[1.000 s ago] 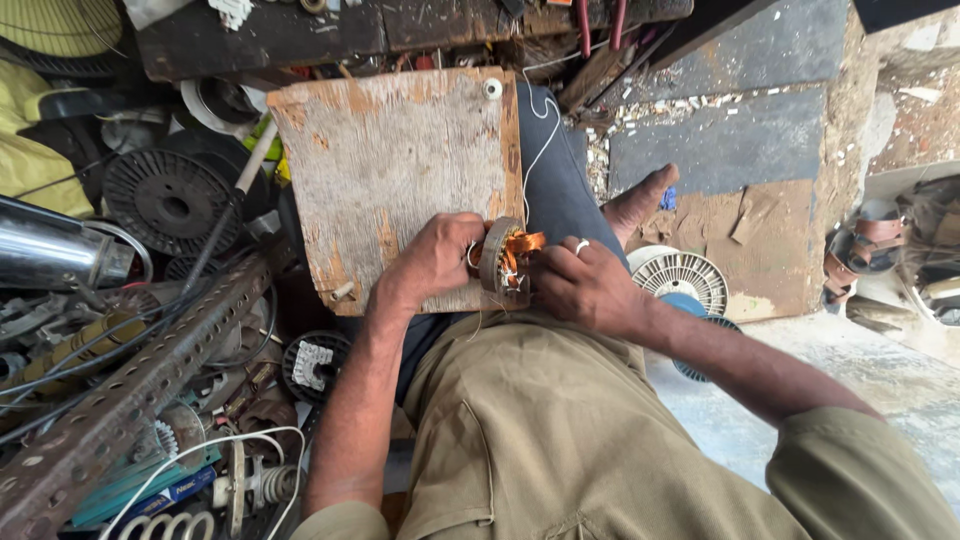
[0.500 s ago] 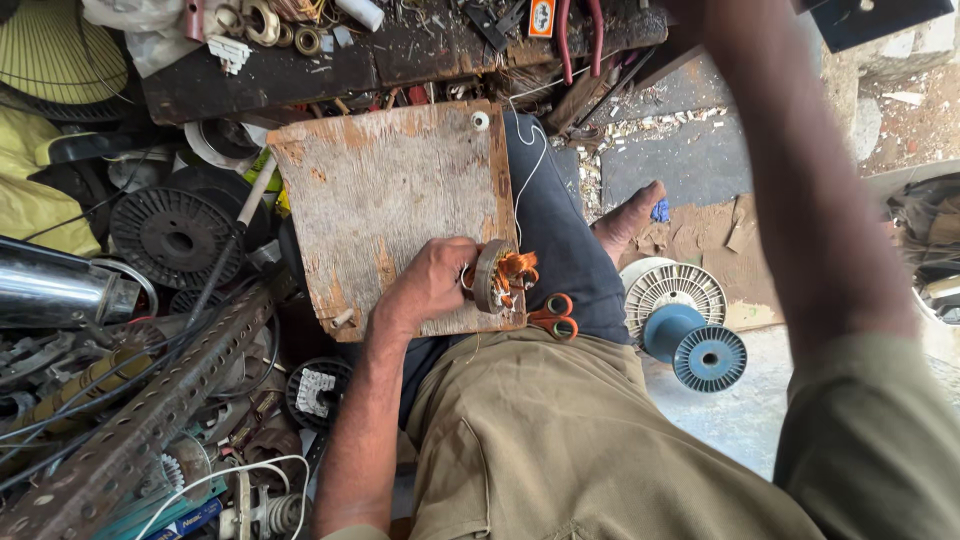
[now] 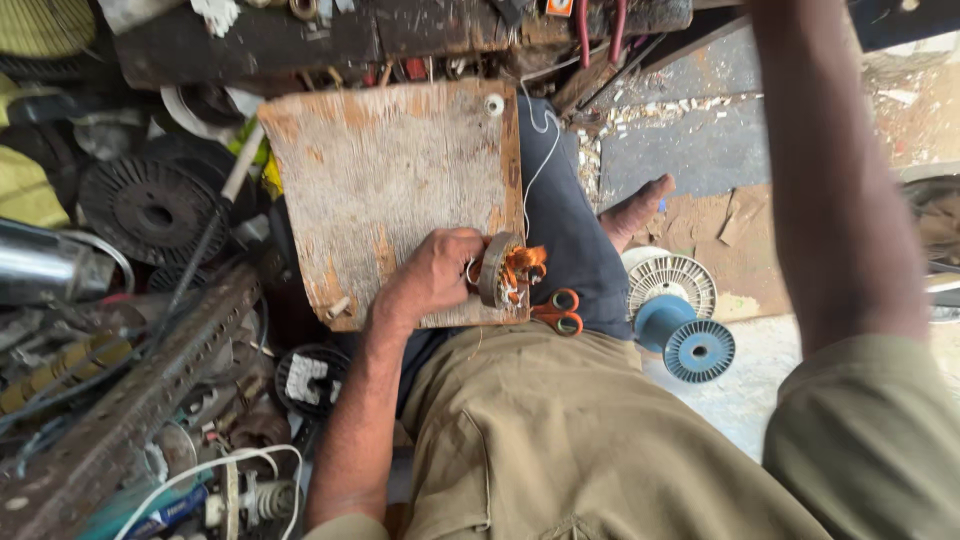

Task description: The person is repairing a small electric motor by hand. They are wrapping orange wire around the motor's stator, securing it with white ties, and using a small wooden stick to adjust the wire placement.

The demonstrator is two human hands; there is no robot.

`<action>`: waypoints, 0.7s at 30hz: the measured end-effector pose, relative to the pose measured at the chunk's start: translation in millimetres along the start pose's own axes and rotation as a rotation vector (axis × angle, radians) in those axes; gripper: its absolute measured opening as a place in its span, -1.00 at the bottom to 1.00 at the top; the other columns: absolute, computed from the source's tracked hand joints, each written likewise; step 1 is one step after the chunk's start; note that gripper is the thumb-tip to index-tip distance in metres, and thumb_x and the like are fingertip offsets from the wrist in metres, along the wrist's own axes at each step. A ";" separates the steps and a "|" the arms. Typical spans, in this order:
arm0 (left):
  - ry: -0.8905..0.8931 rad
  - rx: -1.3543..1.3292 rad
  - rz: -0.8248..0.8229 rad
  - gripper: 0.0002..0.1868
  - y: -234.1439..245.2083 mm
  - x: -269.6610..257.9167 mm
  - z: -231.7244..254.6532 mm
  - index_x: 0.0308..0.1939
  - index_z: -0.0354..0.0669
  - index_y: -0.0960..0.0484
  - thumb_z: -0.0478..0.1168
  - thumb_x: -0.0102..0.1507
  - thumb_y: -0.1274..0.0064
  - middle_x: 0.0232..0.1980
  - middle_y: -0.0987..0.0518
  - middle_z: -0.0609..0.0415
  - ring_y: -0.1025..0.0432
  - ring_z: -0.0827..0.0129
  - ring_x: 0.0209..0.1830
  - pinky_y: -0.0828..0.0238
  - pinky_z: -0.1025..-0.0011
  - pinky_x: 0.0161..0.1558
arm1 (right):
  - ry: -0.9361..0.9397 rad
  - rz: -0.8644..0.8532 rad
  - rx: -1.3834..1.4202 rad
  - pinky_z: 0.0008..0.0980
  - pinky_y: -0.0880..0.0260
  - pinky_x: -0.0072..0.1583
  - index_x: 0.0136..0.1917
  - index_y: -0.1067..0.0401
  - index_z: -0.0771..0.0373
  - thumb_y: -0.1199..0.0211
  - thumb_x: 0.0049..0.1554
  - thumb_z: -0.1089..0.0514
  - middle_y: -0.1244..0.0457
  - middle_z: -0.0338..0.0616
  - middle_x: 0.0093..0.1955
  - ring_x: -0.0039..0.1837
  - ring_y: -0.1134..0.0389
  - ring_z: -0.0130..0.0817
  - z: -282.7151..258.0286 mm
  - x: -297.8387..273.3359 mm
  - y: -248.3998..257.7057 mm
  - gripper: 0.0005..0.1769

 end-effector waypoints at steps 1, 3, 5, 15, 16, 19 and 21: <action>0.034 0.025 -0.008 -0.79 -1.5 -0.5 -3.0 -0.26 -0.33 -0.59 -0.44 0.03 -0.20 -0.27 -0.60 -0.12 -0.57 -0.01 -0.24 -0.48 0.14 -0.20 | -0.088 -0.018 0.156 -0.39 -0.47 -0.05 0.19 -0.42 0.32 -0.29 0.36 0.29 -0.39 -0.02 0.06 -0.04 -0.47 -0.26 7.5 -6.3 -4.5 -0.85; -0.049 0.088 0.032 -0.74 -1.9 -0.2 -4.8 -0.26 -0.34 -0.60 -0.44 -0.03 -0.23 -0.26 -0.59 -0.16 -0.55 -0.08 -0.23 -0.48 0.12 -0.20 | -0.227 -0.054 0.396 -0.42 -0.47 -0.07 0.19 -0.42 0.32 -0.27 0.40 0.29 -0.40 -0.03 0.05 -0.06 -0.48 -0.29 29.6 -46.5 -31.2 -0.89; -0.076 0.132 0.039 -0.72 -8.2 -4.5 -11.4 -0.25 -0.35 -0.60 -0.45 -0.04 -0.24 -0.24 -0.59 -0.18 -0.53 -0.10 -0.19 -0.49 0.12 -0.17 | -0.366 -0.053 0.596 -0.43 -0.48 -0.08 0.18 -0.41 0.32 -0.26 0.39 0.31 -0.40 -0.03 0.04 -0.08 -0.48 -0.31 51.6 -98.1 -58.7 -0.89; 0.094 0.087 -0.038 -0.76 -17.1 -13.6 -15.1 -0.21 -0.32 -0.66 -0.55 0.08 -0.28 -0.22 -0.64 0.02 -0.57 0.32 -0.25 -0.55 0.36 -0.28 | -0.029 -0.252 0.170 -0.45 -0.46 0.08 0.08 -0.42 0.37 -0.26 0.40 0.39 -0.36 -0.03 -0.01 0.01 -0.41 -0.40 22.1 -183.8 -120.3 -0.96; 0.107 0.092 -0.042 -0.77 -17.0 -15.0 -15.1 -0.20 -0.31 -0.66 -0.53 0.10 -0.29 -0.21 -0.63 0.01 -0.56 0.33 -0.25 -0.55 0.38 -0.28 | 0.034 -0.281 0.039 -0.45 -0.46 0.05 0.06 -0.42 0.37 -0.26 0.35 0.40 -0.37 -0.02 -0.04 0.00 -0.43 -0.40 16.6 -182.1 -124.3 -0.96; 0.113 0.158 -0.040 -0.84 -12.8 -21.3 -14.2 -0.22 -0.31 -0.63 -0.53 0.18 -0.25 -0.23 -0.61 0.00 -0.54 0.35 -0.26 -0.53 0.39 -0.27 | -0.118 -0.312 0.351 -0.52 -0.54 0.09 0.11 -0.38 0.39 -0.20 0.41 0.40 -0.36 -0.08 0.04 0.01 -0.44 -0.52 20.6 -174.2 -132.2 -0.98; 0.085 0.112 0.101 -0.85 -3.5 -27.2 -5.4 -0.16 -0.29 -0.63 -0.56 0.25 -0.14 -0.17 -0.61 -0.01 -0.53 0.36 -0.22 -0.55 0.41 -0.21 | -0.156 -0.338 0.365 -0.54 -0.52 0.05 0.11 -0.39 0.41 -0.20 0.40 0.40 -0.36 -0.09 0.04 -0.01 -0.41 -0.53 22.1 -174.4 -135.4 -0.97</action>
Point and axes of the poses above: each hand's wrist, its own x-axis towards the middle knuckle, its own y-axis out of the back of the hand, z = x × y, the point moved 5 cm from there along x, towards the middle knuckle
